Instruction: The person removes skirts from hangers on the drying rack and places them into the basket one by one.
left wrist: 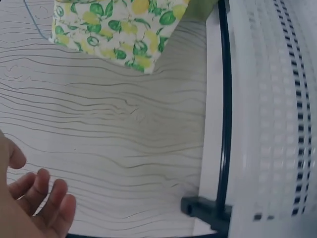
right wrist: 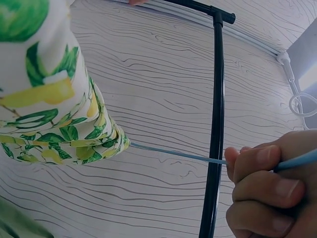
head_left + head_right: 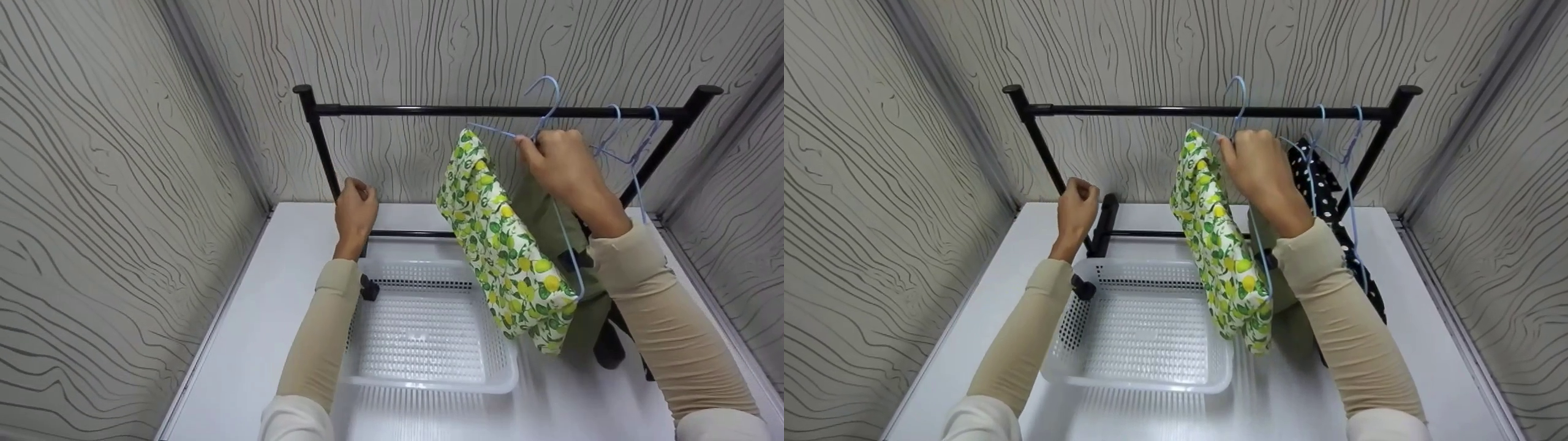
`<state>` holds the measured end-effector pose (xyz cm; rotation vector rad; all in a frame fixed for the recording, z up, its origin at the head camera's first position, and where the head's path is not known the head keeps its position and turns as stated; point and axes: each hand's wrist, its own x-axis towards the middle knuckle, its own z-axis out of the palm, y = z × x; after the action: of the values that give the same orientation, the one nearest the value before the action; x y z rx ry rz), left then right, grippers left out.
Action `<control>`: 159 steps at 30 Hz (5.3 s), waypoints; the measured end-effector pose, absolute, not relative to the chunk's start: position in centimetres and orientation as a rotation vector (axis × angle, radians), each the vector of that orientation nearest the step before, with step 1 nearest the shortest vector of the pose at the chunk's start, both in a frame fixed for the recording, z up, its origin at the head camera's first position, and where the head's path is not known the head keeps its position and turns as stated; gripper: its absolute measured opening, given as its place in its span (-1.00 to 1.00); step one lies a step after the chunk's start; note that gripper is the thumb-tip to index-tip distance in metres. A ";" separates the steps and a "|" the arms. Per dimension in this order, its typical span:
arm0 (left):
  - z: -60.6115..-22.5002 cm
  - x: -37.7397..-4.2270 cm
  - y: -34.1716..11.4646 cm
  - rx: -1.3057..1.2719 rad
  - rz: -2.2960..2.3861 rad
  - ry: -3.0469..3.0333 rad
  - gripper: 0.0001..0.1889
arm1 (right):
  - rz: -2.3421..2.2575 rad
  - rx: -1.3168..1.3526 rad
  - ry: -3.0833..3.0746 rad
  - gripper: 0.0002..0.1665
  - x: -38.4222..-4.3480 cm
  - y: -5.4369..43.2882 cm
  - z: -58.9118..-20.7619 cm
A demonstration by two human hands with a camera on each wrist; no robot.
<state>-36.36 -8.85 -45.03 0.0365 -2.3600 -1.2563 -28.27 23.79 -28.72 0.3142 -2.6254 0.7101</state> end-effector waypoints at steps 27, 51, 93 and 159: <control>-52.5 -32.1 2.7 -0.015 -2.259 -2.444 -0.60 | 0.873 0.265 -2.610 -0.47 -28.4 24.2 -29.0; -54.0 -30.9 5.4 -0.058 -2.933 -2.070 -0.45 | 0.944 0.230 -2.621 -0.44 -28.4 24.2 -29.0; -52.1 -31.2 -1.0 0.005 -2.960 -1.778 -0.50 | 0.819 0.140 -2.621 -0.44 -28.2 25.5 -31.0; -50.6 -30.9 -5.7 0.076 -2.279 -1.715 -0.79 | 0.979 0.132 -2.630 -0.46 -28.9 27.0 -33.7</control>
<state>-30.90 -5.75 -50.65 0.0760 -1.7151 -2.2794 -28.88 26.97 -33.72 0.1323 -2.6301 0.9790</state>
